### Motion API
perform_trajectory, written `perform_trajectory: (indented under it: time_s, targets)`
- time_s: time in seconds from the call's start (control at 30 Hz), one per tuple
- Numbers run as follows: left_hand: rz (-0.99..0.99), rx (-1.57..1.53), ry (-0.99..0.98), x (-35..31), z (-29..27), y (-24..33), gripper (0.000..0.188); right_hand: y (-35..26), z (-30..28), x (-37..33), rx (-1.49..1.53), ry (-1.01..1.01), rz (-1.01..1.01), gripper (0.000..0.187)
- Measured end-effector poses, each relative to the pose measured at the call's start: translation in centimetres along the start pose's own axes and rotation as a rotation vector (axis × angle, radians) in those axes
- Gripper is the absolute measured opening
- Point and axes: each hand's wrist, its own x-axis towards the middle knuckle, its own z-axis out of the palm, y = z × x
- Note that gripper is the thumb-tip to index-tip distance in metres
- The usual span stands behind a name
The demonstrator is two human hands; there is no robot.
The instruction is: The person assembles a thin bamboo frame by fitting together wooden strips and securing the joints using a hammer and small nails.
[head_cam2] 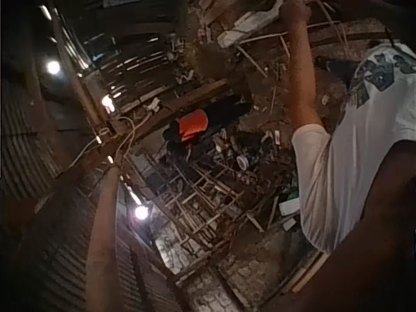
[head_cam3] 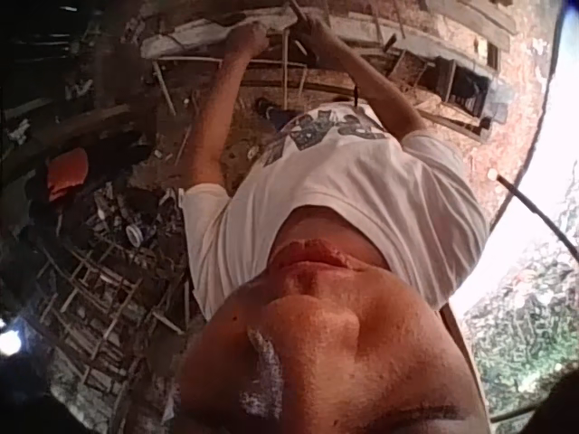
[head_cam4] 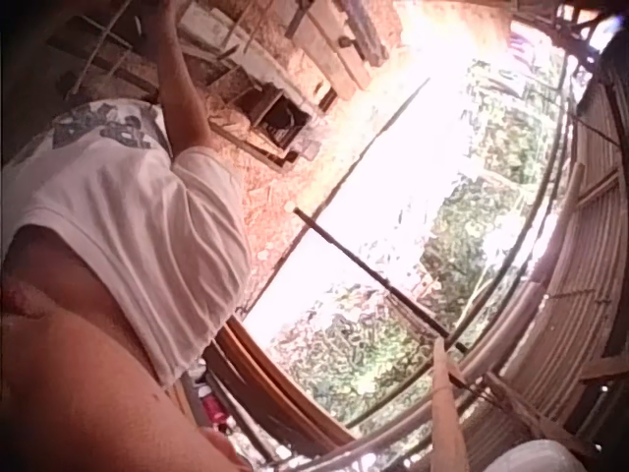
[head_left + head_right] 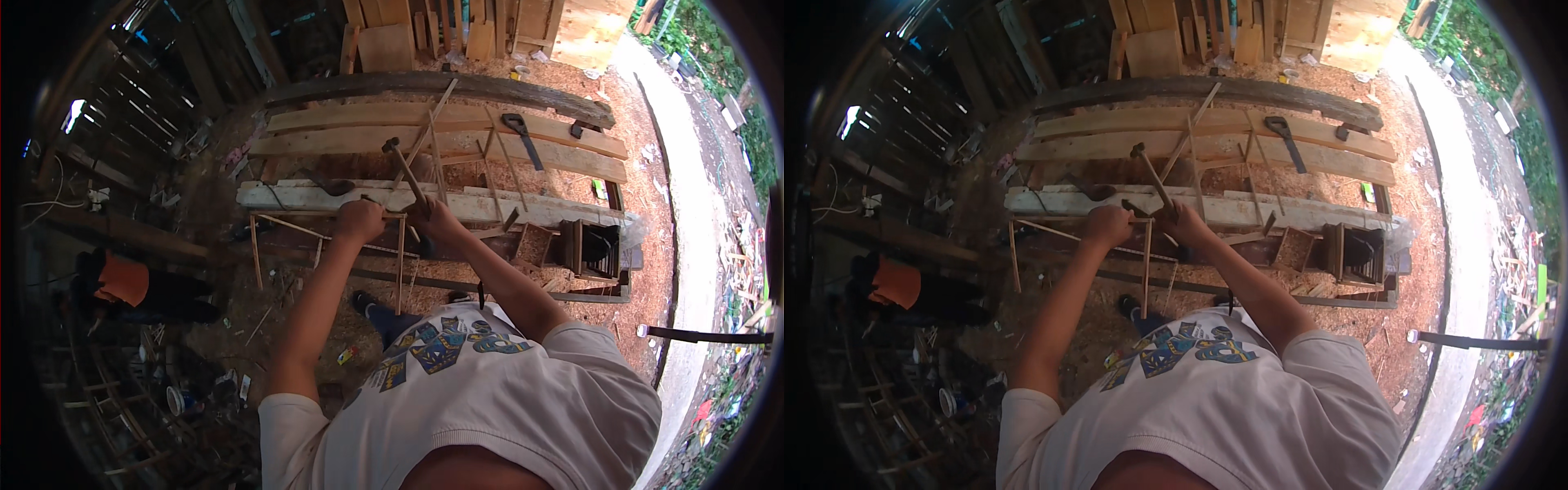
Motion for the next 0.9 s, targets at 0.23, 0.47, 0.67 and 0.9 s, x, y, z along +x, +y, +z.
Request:
perform_trajectory:
  time_s: [0.23,0.47,0.67,0.9]
  targets:
    - [-0.094,-0.137,0.115,-6.6,-1.3,-3.0,0.045,-2.6,4.2,-0.4,0.051,0.056,0.068,0.025]
    - [-0.272,-0.313,0.335,-16.3,-8.4,-12.7,0.044,-5.7,8.3,1.0,0.096,0.101,0.101,0.022]
    - [-0.631,-0.595,0.396,-26.6,-10.3,-22.6,0.046,-6.4,14.3,4.5,-0.003,0.251,0.176,0.013]
    - [-0.878,-1.096,0.518,-36.3,-7.7,-24.5,0.035,-11.6,21.1,6.0,-0.020,0.235,0.158,0.013]
